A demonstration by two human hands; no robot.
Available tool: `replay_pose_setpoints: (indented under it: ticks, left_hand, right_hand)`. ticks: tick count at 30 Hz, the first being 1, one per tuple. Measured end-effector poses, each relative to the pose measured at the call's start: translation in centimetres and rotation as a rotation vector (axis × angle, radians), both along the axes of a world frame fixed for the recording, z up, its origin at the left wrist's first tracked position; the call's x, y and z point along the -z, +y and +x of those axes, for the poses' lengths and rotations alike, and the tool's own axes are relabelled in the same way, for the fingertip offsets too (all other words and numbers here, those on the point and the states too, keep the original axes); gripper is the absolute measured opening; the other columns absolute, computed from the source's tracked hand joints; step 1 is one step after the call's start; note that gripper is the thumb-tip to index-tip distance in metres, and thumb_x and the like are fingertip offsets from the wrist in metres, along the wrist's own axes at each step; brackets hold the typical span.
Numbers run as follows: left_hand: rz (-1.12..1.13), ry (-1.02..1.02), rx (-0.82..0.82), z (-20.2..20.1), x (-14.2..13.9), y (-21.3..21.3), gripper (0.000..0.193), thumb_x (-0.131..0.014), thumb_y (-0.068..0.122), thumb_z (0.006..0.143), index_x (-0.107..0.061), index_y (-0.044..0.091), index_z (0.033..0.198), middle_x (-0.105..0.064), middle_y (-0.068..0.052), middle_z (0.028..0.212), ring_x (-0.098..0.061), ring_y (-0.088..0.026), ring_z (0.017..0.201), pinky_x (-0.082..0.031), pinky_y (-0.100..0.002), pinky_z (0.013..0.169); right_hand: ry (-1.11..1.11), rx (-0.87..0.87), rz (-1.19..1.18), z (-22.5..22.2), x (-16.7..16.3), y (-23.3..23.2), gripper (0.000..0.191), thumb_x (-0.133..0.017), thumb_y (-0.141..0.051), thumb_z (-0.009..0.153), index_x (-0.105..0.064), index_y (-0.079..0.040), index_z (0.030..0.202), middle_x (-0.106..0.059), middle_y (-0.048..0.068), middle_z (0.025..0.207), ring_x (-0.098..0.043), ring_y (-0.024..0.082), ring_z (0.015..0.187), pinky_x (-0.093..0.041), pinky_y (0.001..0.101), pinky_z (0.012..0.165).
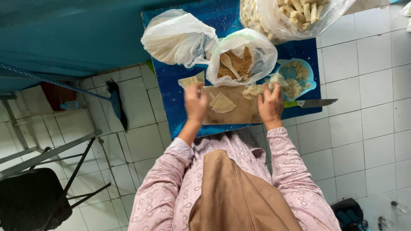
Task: The person sits at a small blue table folding triangular pastry wrappers. They spoon brown filling from a plastic bag onto a wrapper, fold the wrapper over the filling by hand, press the edges closed, and set the finished filled pastry aside, repeating the process.
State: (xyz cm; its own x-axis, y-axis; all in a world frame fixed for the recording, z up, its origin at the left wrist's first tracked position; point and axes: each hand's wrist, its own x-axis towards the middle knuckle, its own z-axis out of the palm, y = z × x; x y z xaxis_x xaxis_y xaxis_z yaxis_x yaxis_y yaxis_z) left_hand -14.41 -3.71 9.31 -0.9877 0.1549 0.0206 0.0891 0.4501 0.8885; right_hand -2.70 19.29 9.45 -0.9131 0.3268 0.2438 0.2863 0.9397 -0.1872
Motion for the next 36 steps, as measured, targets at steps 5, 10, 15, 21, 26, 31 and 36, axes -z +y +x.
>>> replay_pose_setpoints:
  ticks: [5, 10, 15, 21, 26, 31, 36]
  left_hand:
    - [-0.275, 0.157, -0.037, -4.7, -0.6, -3.7, 0.042, -0.077, 0.009, 0.078, -0.069, 0.010, 0.119, -0.058, -0.014, 0.123, -0.055, -0.037, 0.112, -0.045, -0.047, 0.095]
    - [-0.430, 0.187, 0.092, -6.0, -1.2, -4.3, 0.017, -0.078, 0.011, 0.082, -0.070, 0.014, 0.097, -0.064, -0.008, 0.115, -0.060, -0.035, 0.110, -0.049, -0.046, 0.089]
    - [-0.027, -0.124, 0.175, -5.0, -1.4, -5.0, 0.013, -0.072, 0.012, 0.098, -0.066, 0.005, 0.106, -0.071, -0.010, 0.101, -0.070, -0.026, 0.094, -0.056, -0.036, 0.082]
    - [0.660, -0.558, 0.084, -3.5, -2.2, -5.6, 0.029, -0.073, 0.010, 0.093, -0.063, 0.002, 0.119, -0.070, -0.009, 0.106, -0.066, -0.012, 0.093, -0.057, -0.025, 0.081]
    - [0.665, -0.446, -0.034, -2.6, -2.0, -5.5, 0.028, -0.071, 0.007, 0.096, -0.063, -0.002, 0.122, -0.071, -0.009, 0.108, -0.068, -0.014, 0.098, -0.056, -0.025, 0.086]
    - [0.932, -0.633, -0.163, -3.0, -1.6, -5.6, 0.028, -0.060, 0.007, 0.101, -0.060, -0.002, 0.128, -0.068, -0.010, 0.116, -0.068, -0.015, 0.104, -0.058, -0.029, 0.089]
    - [1.219, -0.912, -0.257, -3.1, -1.6, -6.5, 0.030, -0.052, 0.008, 0.102, -0.058, 0.003, 0.131, -0.065, -0.010, 0.125, -0.068, -0.022, 0.105, -0.057, -0.035, 0.089]
  right_hand:
    - [0.126, 0.007, -0.210, -0.9, -1.0, -2.1, 0.034, -0.074, -0.006, 0.088, -0.068, -0.003, 0.122, -0.057, 0.017, 0.118, -0.063, 0.035, 0.105, -0.053, 0.0430, 0.088]
    - [0.116, -0.277, -0.579, -5.0, -1.5, -8.4, 0.019, -0.070, -0.004, 0.091, -0.069, -0.004, 0.110, -0.063, 0.015, 0.109, -0.066, 0.034, 0.100, -0.054, 0.0406, 0.089]
    - [0.102, -0.484, -0.747, -10.3, -2.4, -13.8, 0.025, -0.070, -0.002, 0.088, -0.068, -0.002, 0.112, -0.064, 0.017, 0.113, -0.065, 0.037, 0.104, -0.053, 0.0411, 0.090]
    - [0.016, -0.196, -1.241, -12.6, -2.4, -16.1, 0.014, -0.070, -0.001, 0.092, -0.070, 0.001, 0.106, -0.071, 0.010, 0.097, -0.071, 0.017, 0.083, -0.058, 0.0303, 0.073]
    - [-0.003, 0.032, -1.743, -12.7, -2.4, -16.6, 0.014, -0.071, -0.004, 0.095, -0.073, 0.003, 0.106, -0.076, 0.008, 0.095, -0.072, 0.012, 0.079, -0.060, 0.0267, 0.069]
    - [-0.021, 0.173, -1.866, -12.5, -3.4, -16.2, 0.014, -0.070, -0.004, 0.094, -0.072, 0.002, 0.107, -0.076, 0.009, 0.096, -0.072, 0.014, 0.078, -0.061, 0.0278, 0.071]
    - [0.166, 0.124, -1.631, -13.2, -3.3, -15.8, 0.011, -0.066, -0.002, 0.096, -0.072, 0.000, 0.105, -0.075, 0.004, 0.095, -0.070, 0.009, 0.080, -0.058, 0.0250, 0.071]
